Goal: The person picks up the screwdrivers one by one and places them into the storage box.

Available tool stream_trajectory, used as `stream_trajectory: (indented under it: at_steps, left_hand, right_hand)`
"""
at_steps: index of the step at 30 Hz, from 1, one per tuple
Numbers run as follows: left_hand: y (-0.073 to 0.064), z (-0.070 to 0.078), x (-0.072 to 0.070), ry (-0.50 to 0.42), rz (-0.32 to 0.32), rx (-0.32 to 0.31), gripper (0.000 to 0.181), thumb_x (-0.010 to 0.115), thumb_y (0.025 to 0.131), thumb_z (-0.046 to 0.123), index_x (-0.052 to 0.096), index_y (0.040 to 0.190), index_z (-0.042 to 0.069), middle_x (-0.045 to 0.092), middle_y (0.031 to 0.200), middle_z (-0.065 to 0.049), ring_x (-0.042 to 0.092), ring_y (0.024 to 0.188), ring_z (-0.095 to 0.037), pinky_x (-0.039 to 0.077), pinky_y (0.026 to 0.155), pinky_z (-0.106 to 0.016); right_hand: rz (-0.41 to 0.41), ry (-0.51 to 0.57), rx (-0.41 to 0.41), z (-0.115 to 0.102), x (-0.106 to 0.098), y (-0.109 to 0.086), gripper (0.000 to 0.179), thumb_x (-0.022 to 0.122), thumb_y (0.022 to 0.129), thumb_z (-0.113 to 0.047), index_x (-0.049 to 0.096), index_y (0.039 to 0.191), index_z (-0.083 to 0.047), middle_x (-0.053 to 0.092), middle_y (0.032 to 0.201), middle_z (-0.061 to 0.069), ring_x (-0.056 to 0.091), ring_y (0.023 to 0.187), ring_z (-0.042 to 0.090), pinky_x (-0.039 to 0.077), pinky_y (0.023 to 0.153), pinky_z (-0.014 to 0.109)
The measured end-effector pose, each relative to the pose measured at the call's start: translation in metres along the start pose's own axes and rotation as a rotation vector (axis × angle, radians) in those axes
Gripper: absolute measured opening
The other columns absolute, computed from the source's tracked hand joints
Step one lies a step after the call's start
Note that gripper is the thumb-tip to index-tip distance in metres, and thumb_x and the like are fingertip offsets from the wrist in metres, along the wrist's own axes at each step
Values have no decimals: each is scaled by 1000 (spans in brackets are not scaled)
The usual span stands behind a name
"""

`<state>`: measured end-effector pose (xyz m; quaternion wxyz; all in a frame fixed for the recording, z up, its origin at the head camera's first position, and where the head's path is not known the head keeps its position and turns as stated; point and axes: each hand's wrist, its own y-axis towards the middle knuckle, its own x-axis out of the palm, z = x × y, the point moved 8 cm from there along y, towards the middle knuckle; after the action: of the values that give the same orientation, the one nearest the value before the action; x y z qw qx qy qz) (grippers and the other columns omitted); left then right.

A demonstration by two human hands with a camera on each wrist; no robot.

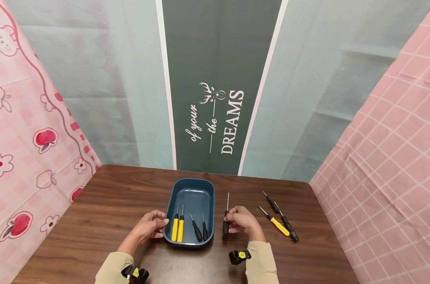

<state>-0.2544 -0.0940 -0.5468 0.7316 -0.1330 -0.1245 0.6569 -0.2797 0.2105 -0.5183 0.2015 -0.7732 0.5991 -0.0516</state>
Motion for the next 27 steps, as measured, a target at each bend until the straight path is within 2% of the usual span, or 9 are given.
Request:
stream_trajectory:
  at_steps: [16,27]
  left_hand:
    - [2,0,0,-10,-8,8,34,63,88,6,44,112,-8,50,77,-13,51,60,-18,53,52,-31]
    - [0,-1,0,-15,-12,14,34,62,88,5,43,112,-8,49,77,-12,50,60,-18,53,52,-30]
  right_hand:
    - [-50,-50,-53,-24,34,9,16,60,80,-1,50,90,6,54,68,10,55,54,17,54,51,31]
    - [-78,-62,-27,-31,56,15,10,60,79,-1,52,82,2,53,65,9,54,51,15,54,50,30]
